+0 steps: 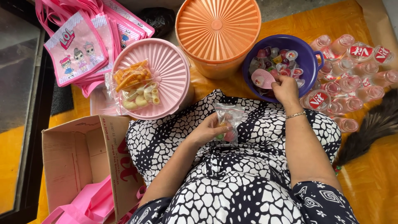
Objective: The person fills small plastic bags with various snacks, including orange sticks and white crackers, using a spoon to add small jelly-like cups into the bags.
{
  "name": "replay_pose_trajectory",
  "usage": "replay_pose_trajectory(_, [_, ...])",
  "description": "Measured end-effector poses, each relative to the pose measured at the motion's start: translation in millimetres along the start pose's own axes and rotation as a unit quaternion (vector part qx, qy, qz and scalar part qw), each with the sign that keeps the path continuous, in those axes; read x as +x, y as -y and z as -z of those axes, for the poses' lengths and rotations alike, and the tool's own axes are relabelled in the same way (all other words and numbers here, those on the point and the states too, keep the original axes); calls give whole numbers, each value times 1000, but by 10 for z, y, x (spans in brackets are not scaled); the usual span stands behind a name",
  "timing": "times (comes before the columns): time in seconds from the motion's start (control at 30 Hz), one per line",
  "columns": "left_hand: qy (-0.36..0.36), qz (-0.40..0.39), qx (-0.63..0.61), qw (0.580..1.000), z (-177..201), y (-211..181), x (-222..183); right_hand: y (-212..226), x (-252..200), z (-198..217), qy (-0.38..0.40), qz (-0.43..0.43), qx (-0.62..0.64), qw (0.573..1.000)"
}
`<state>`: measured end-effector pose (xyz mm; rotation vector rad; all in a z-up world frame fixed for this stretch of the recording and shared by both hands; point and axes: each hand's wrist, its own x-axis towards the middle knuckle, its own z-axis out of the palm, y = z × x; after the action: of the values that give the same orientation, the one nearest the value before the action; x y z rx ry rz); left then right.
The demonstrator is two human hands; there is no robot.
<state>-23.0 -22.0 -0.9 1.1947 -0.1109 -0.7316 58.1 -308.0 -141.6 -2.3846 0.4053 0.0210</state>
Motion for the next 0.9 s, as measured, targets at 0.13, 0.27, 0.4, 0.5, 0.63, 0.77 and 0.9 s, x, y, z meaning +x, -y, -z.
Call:
replay_pose_trajectory(0.13, [1,-3,15,1000,25,17,32,-9,-22,53,-24,12,40,999])
replay_pose_trajectory(0.27, [-8,-1,1,1000,43,29,31,250,-193,280,-45,33,79,995])
replay_pose_trajectory(0.4, [-6,-48,74,996,-82,-178,-73,487,-356,555,-24,76,99,992])
replay_pose_trajectory(0.5, [-8,-91,118,989,-99,-245,-136,565,-442,682,4,93,53,994])
replay_pose_trajectory(0.63, [-6,-115,143,983,-53,-250,-69,835,-619,857,36,98,57,993])
replay_pose_trajectory(0.77, [44,-104,188,976,5,-294,-3,1210,-697,1096,114,71,43,990])
replay_pose_trajectory(0.9, [108,-78,181,974,47,-330,11,1443,-803,1247,184,30,29,982])
